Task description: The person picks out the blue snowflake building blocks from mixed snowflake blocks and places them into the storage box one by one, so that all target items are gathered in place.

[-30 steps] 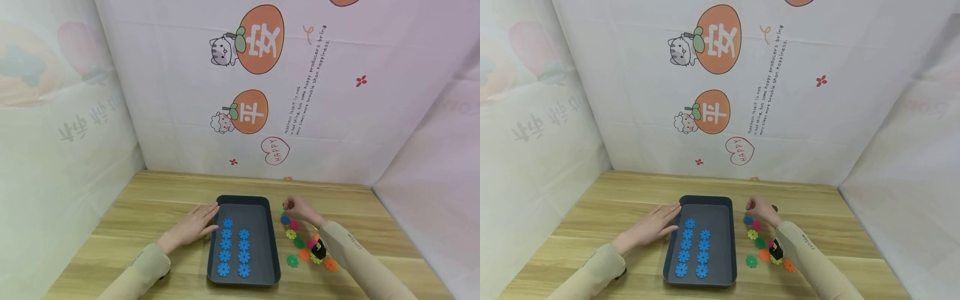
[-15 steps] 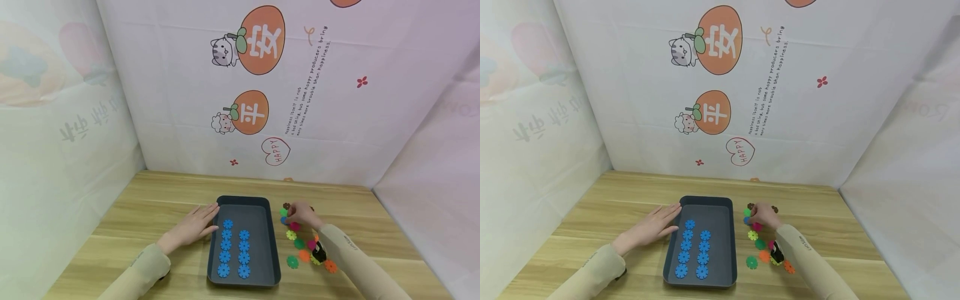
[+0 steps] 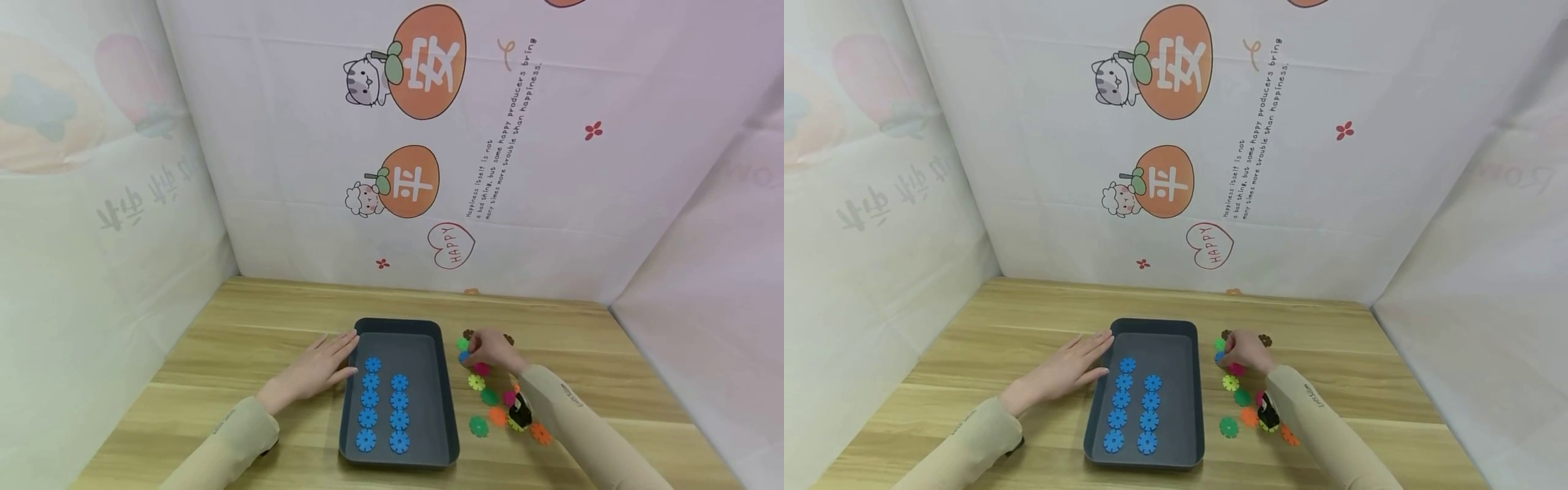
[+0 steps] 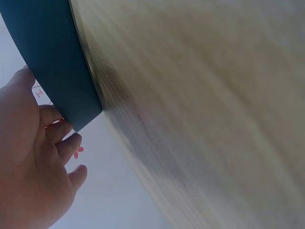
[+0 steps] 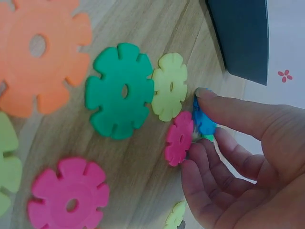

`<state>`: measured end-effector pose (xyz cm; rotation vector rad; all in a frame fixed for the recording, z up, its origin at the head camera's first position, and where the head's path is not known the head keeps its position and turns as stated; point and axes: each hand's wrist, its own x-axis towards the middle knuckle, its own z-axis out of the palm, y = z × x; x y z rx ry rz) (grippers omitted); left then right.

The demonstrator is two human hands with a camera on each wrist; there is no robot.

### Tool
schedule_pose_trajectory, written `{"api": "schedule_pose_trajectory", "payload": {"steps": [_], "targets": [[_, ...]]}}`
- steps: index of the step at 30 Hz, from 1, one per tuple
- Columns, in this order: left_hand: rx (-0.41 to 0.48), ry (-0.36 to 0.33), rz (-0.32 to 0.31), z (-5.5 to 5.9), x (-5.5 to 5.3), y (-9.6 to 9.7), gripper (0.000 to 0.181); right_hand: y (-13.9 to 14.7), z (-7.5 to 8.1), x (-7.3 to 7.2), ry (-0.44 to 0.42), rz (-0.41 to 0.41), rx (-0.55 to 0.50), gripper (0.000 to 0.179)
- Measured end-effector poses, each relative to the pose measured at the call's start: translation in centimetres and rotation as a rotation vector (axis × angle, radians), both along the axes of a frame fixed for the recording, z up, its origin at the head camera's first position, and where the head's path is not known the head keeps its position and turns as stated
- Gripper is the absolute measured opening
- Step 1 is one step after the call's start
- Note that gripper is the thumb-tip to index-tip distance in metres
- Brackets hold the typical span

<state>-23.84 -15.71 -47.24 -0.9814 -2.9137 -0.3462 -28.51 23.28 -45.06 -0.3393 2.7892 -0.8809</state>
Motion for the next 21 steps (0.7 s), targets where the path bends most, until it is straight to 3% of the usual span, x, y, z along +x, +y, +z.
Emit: {"api": "schedule_pose_trajectory", "payload": {"steps": [10, 21], "targets": [[-0.008, -0.001, 0.001, 0.3, 0.1, 0.1, 0.066, -0.2, 1.5, 0.4, 0.008, 0.019, -0.005, 0.004], [-0.01, 0.011, -0.009, 0.3, 0.1, 0.1, 0.065, -0.9, 3.3, -0.4, 0.031, 0.066, -0.09, 0.006]]}}
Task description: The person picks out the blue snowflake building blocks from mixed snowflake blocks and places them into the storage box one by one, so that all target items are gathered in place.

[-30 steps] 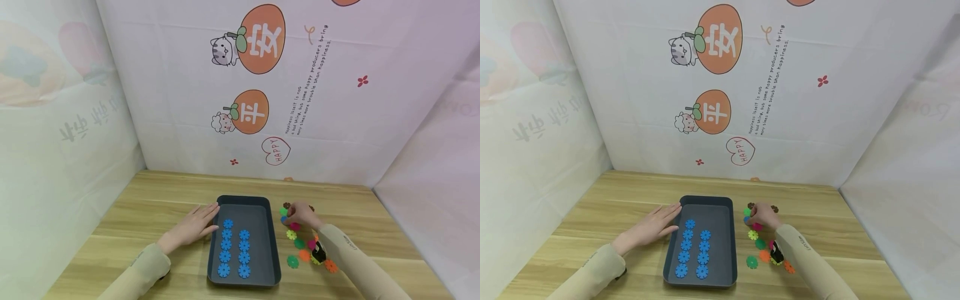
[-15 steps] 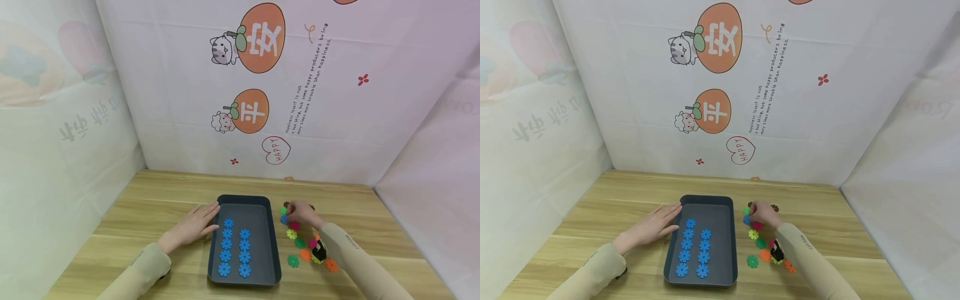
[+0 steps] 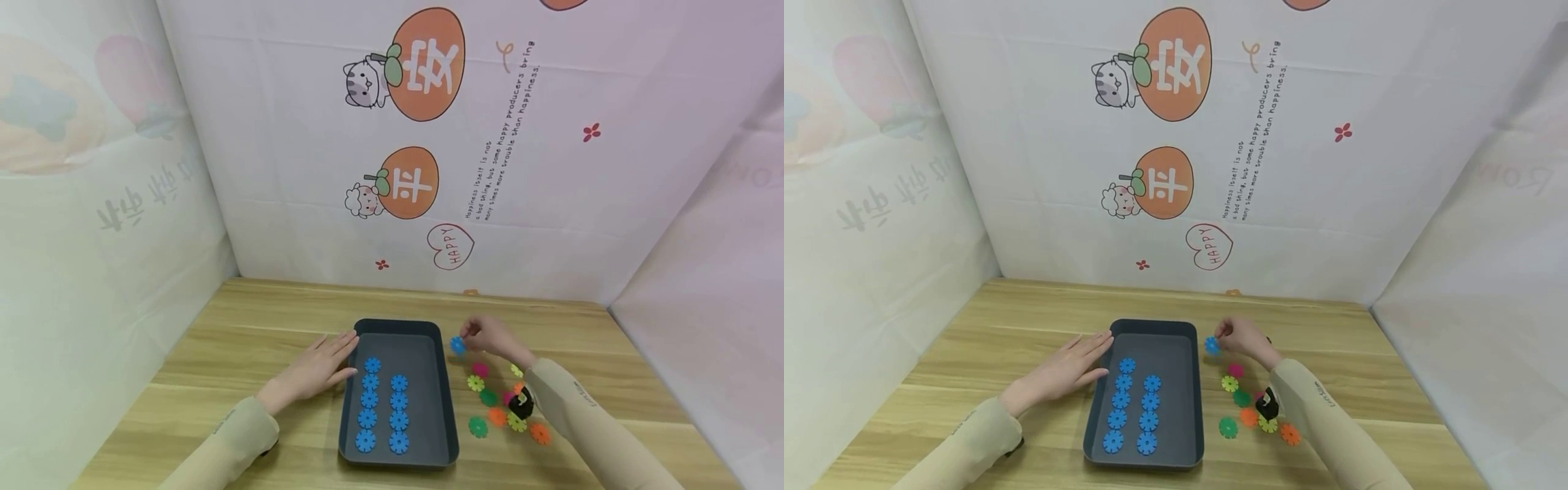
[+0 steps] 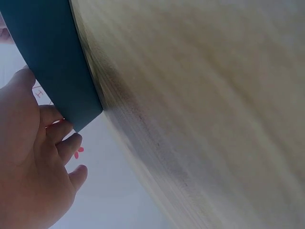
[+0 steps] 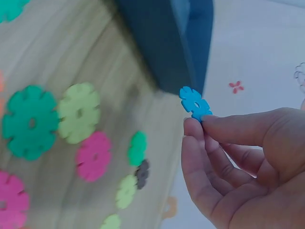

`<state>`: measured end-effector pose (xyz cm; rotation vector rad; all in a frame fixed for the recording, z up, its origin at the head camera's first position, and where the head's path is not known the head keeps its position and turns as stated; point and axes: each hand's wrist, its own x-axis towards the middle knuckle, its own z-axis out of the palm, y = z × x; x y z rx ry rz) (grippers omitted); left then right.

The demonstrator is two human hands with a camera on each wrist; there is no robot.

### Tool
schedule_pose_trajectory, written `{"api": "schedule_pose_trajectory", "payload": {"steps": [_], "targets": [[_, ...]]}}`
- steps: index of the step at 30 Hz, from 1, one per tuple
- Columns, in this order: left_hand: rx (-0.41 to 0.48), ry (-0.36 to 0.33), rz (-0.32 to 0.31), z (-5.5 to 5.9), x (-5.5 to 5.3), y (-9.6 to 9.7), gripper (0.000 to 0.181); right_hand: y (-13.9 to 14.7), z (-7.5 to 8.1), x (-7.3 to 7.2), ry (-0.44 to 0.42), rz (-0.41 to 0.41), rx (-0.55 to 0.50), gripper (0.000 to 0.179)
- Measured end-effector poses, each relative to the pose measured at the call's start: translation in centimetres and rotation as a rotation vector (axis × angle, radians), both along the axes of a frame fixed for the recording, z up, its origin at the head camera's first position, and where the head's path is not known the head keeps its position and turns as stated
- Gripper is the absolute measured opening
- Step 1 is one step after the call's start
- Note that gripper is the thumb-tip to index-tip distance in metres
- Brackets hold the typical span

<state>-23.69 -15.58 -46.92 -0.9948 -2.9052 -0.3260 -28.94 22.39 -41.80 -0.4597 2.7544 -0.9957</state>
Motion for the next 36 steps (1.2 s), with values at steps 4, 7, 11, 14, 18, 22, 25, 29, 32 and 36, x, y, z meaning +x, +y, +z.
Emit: {"api": "schedule_pose_trajectory", "payload": {"steps": [4, 7, 11, 14, 18, 22, 25, 29, 32, 36], "targets": [[-0.002, 0.002, -0.002, -0.2, -0.1, -0.1, 0.066, -1.2, 1.3, 0.2, 0.001, 0.034, -0.027, 0.007], [-0.007, 0.002, 0.0, -0.3, -0.1, -0.1, 0.067, -2.3, 1.9, 0.5, 0.015, 0.061, -0.018, 0.006], [-0.009, -0.008, 0.005, -0.4, -0.1, -0.1, 0.067, -3.9, 1.9, 0.8, 0.036, 0.112, 0.003, 0.005], [-0.004, -0.015, 0.007, -0.4, 0.0, -0.1, 0.067, -5.1, 1.7, 1.1, 0.016, 0.143, -0.007, 0.004], [0.003, -0.015, 0.007, -0.2, 0.0, 0.0, 0.067, -6.7, 1.0, 1.2, -0.015, 0.177, -0.027, 0.004], [0.01, -0.008, 0.008, -0.2, 0.0, 0.0, 0.067, -7.9, 0.0, 1.1, -0.039, 0.187, -0.042, 0.004], [0.018, 0.004, 0.002, -0.3, 0.1, 0.0, 0.067, -8.7, -0.7, 1.1, -0.073, 0.176, -0.05, 0.005], [0.014, 0.009, 0.001, -0.4, 0.1, 0.0, 0.066, -9.4, -1.3, 1.1, -0.113, 0.168, -0.063, 0.004], [0.009, 0.002, 0.004, -0.3, 0.1, 0.0, 0.066, -9.8, -1.6, 1.2, -0.109, 0.164, -0.059, 0.004], [0.011, -0.01, 0.005, -0.3, 0.0, 0.0, 0.066, -10.1, -1.7, 1.4, -0.094, 0.171, -0.039, 0.004]]}}
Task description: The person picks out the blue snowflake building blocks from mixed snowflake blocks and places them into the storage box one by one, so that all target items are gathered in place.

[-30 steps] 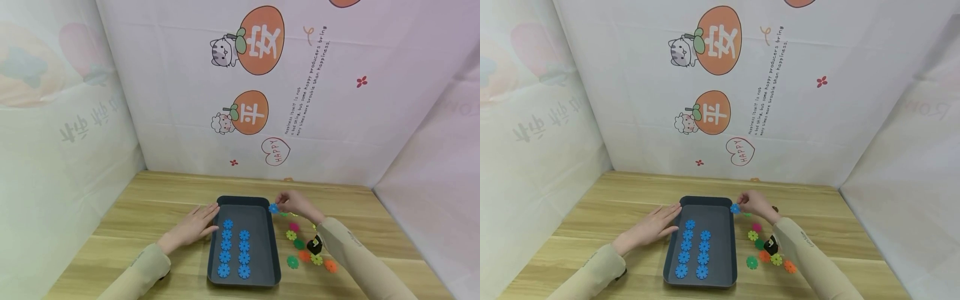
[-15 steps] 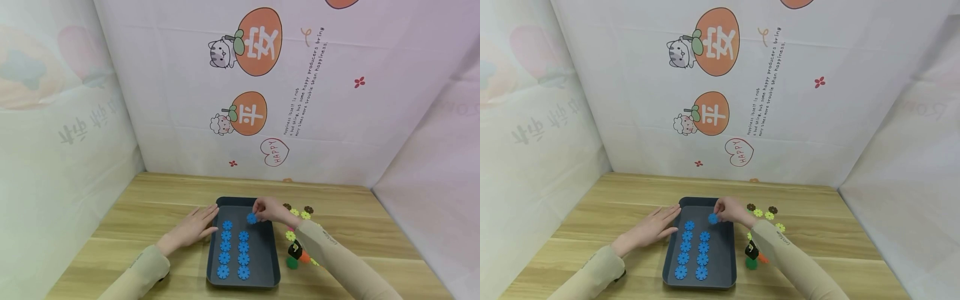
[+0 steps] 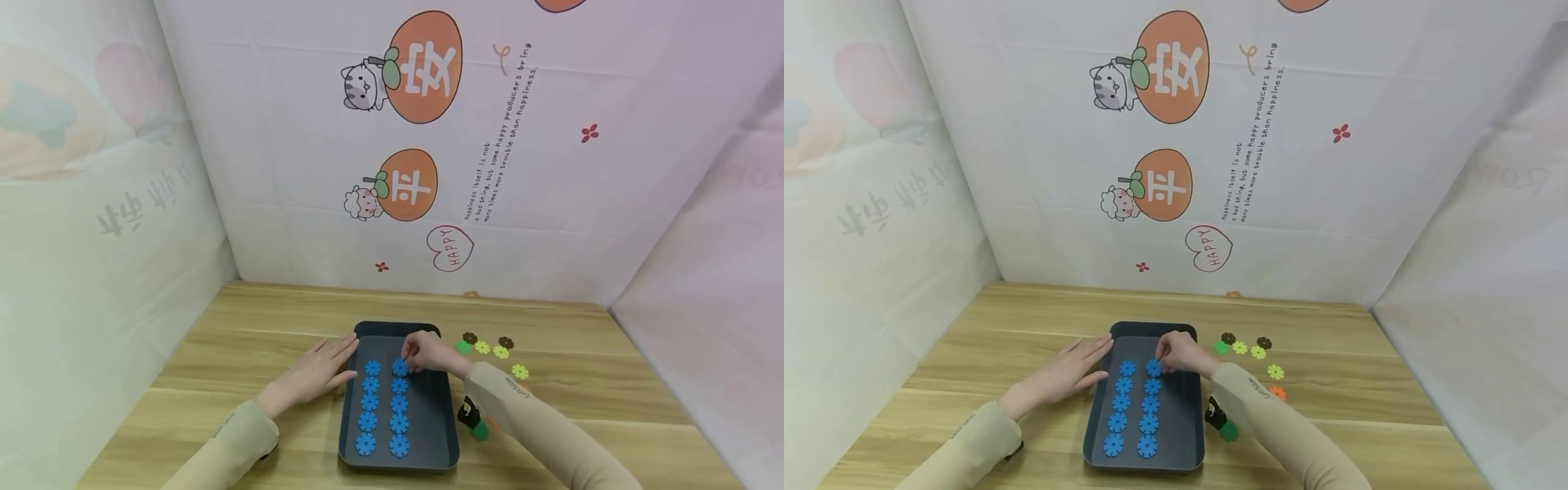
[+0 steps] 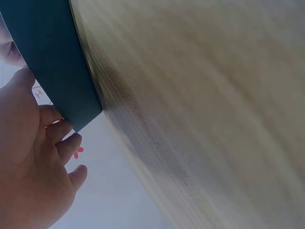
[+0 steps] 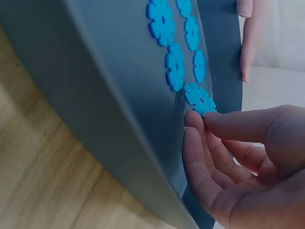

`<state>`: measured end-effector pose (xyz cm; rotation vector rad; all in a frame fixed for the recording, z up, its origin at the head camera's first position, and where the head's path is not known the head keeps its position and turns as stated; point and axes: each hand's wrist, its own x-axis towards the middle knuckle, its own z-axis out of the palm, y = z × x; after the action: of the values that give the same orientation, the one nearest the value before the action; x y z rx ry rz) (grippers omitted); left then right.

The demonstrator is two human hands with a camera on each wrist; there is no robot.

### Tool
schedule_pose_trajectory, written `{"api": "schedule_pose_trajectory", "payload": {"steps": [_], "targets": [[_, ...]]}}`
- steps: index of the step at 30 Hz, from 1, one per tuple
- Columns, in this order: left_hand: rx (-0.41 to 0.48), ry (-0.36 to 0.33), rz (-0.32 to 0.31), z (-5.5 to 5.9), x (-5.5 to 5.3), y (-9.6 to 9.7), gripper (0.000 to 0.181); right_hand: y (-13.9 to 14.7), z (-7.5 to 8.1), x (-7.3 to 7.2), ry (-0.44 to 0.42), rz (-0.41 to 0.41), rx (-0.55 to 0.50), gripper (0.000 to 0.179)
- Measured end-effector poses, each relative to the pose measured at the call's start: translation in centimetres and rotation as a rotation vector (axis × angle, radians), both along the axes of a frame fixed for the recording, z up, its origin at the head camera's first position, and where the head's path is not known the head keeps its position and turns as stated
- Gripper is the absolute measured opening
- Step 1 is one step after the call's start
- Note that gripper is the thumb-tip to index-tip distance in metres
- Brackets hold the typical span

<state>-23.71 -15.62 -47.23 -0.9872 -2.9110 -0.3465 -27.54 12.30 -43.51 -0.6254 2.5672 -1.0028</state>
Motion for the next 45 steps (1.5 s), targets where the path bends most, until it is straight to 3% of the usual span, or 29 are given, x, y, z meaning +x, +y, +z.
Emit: {"api": "schedule_pose_trajectory", "payload": {"steps": [27, 35, 39, 45], "targets": [[-0.011, 0.003, -0.009, -0.1, -0.1, 0.0, 0.067, 0.4, -0.8, -0.4, 0.009, -0.021, 0.019, 0.004], [-0.015, 0.002, -0.009, -0.3, -0.3, 0.1, 0.068, 1.1, -0.1, -0.3, 0.008, -0.016, -0.014, 0.004], [-0.023, -0.005, -0.012, -0.1, -0.4, 0.1, 0.068, 1.9, 0.4, -0.2, 0.038, 0.004, -0.026, 0.005], [-0.019, -0.021, -0.009, 0.4, -0.5, 0.2, 0.069, 3.5, 1.3, 0.5, 0.16, 0.058, -0.044, 0.008]]}}
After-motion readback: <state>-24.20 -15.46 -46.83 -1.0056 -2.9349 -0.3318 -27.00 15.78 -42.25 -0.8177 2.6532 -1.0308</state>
